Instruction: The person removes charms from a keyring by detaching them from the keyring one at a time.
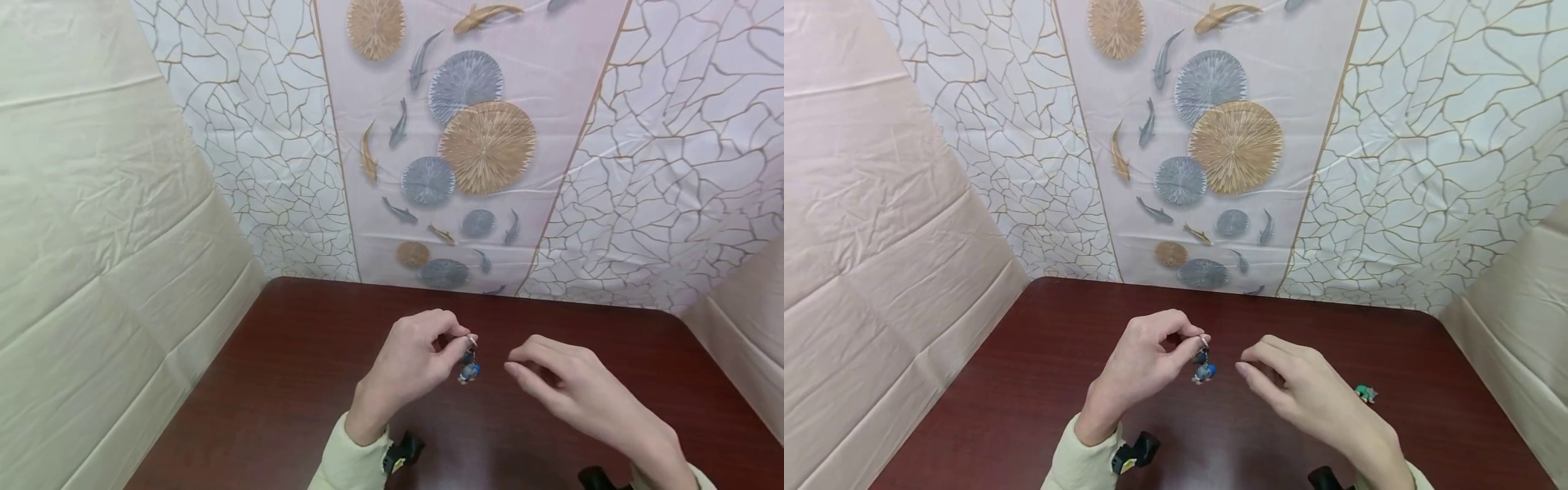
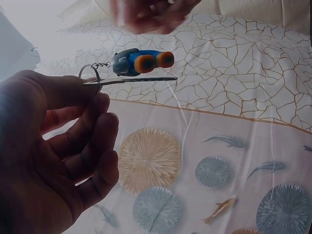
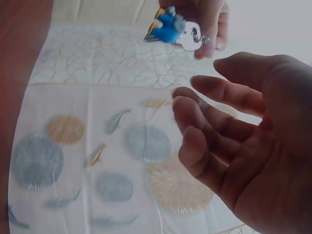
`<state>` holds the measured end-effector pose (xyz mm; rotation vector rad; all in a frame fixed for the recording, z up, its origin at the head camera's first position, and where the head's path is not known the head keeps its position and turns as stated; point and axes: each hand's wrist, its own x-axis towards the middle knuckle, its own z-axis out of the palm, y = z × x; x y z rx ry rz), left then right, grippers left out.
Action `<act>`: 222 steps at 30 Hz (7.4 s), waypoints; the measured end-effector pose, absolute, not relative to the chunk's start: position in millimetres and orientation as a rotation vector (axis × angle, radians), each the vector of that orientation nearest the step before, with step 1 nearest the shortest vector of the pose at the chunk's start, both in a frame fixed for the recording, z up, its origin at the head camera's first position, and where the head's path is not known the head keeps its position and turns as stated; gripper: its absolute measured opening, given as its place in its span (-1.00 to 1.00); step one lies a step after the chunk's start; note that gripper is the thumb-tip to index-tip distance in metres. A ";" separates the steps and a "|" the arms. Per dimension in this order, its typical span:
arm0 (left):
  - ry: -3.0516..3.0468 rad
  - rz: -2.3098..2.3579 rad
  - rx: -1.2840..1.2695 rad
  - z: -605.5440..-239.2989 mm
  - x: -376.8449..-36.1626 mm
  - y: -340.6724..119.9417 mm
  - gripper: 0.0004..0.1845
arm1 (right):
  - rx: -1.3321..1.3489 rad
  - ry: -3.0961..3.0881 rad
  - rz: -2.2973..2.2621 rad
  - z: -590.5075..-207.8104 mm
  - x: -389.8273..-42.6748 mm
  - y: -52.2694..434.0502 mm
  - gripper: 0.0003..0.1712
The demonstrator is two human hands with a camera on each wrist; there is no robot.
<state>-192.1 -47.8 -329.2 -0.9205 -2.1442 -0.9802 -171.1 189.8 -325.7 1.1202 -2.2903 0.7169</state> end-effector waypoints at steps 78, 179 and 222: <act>-2.210 -1.035 -1.004 -331.0 -188.7 -44.1 -0.79 | 1.231 -1.844 0.779 -324.5 -174.0 138.7 -0.70; -2.095 -0.593 -0.904 -328.5 -187.6 -44.4 -0.90 | 1.142 -1.774 0.833 -328.1 -175.6 135.1 -0.68; -2.052 -0.557 -0.941 -332.0 -188.8 -37.7 -0.89 | 1.102 -1.795 0.833 -325.4 -172.9 144.2 -0.67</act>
